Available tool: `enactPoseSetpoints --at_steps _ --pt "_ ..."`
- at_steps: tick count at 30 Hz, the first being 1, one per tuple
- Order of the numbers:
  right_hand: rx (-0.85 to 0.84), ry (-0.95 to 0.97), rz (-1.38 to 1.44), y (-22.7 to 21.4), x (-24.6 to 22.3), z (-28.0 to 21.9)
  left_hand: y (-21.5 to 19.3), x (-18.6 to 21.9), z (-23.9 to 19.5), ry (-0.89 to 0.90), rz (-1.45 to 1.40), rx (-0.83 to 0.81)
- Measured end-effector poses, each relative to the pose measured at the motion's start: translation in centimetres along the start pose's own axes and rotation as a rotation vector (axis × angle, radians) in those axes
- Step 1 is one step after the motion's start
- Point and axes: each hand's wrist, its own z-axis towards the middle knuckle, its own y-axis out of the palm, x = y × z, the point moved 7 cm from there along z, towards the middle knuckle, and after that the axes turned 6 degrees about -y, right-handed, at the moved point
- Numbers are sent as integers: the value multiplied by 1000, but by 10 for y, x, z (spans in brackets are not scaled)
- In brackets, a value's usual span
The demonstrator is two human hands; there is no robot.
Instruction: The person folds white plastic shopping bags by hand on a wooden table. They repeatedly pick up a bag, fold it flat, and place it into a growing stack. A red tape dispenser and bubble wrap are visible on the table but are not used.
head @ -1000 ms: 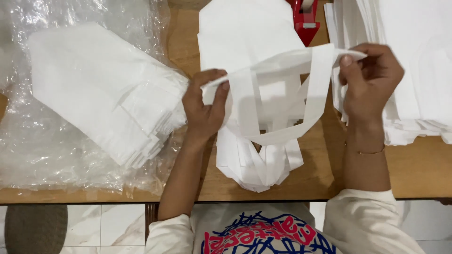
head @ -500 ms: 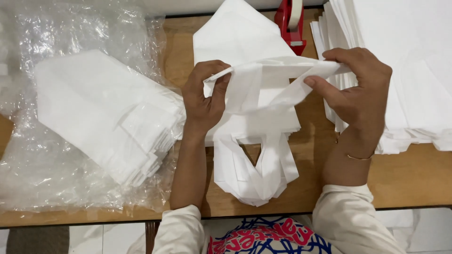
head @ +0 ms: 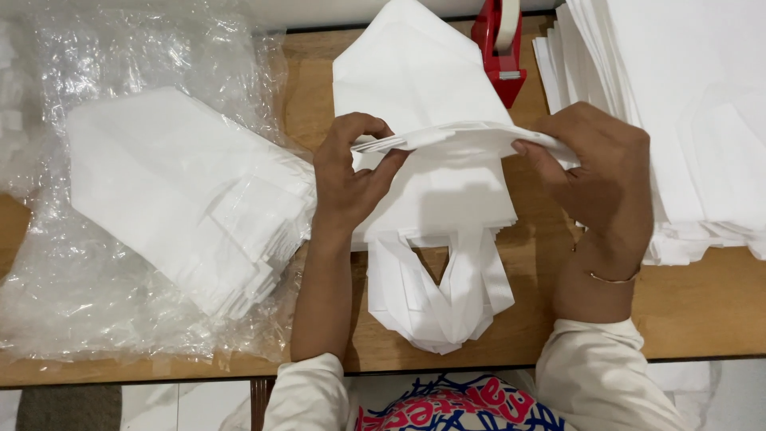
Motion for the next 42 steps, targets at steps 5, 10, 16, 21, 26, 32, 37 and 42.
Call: enactPoseSetpoints --at_steps 5,10,16,21,26,32,37,42 --pt "-346 119 137 31 11 -11 5 14 -7 412 180 38" --pt "-23 429 437 28 21 2 11 22 -21 438 518 248" --pt "184 565 916 40 18 10 79 44 -26 537 1025 -245" --pt "60 707 1050 57 42 -2 77 42 -25 531 921 -138" --pt "439 973 1282 50 82 -14 87 31 -37 442 520 -449" --pt "274 461 906 21 105 -22 95 27 -42 327 330 -661" --pt "91 562 652 24 93 -13 84 22 -36 334 286 -618" --pt "-6 346 601 24 65 -8 84 11 -25 328 441 -523"
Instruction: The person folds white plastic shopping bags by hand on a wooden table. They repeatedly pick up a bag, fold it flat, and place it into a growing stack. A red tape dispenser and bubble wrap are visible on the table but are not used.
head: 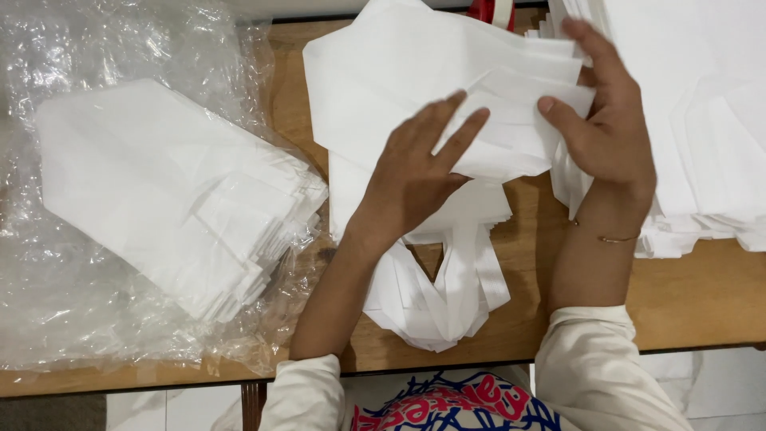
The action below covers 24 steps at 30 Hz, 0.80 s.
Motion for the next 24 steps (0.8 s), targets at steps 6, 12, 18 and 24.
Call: enactPoseSetpoints --at_steps 6,12,18,24 --pt "-314 37 -80 34 -34 -7 -9 -13 -2 -127 300 73" --pt "-388 -242 -82 54 -54 -17 -19 -6 2 -52 332 159" --pt "-415 -202 -296 71 -54 -15 -26 1 2 14 285 295" --pt "-172 -467 -445 52 -69 -13 -38 4 0 8 336 416"
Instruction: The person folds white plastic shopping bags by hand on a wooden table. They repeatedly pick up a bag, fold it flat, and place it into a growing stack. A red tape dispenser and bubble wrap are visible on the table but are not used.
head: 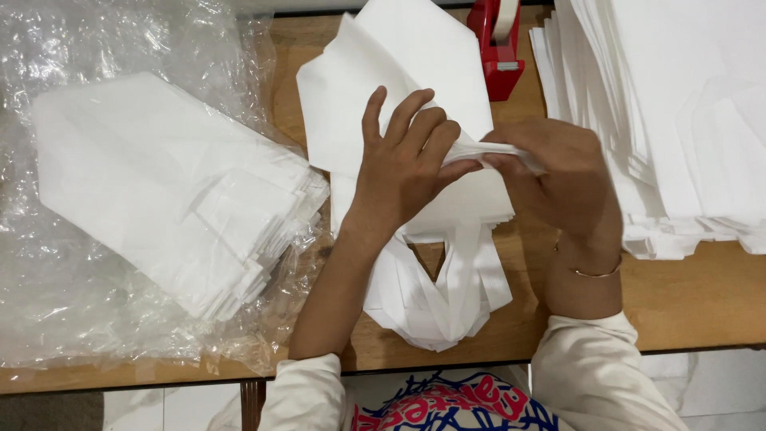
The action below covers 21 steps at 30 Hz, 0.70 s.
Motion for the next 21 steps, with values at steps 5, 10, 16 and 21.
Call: enactPoseSetpoints --at_steps 5,10,16,21 --pt "219 205 7 -36 32 -39 -5 -11 -1 -21 85 -20" --pt "439 254 -22 -61 36 -56 -15 -19 0 -52 153 -72" --pt "447 338 -25 -73 41 -64 -22 -22 -2 -85 150 -101" --pt "232 247 -357 -65 4 -28 -29 -11 1 -24 272 19"
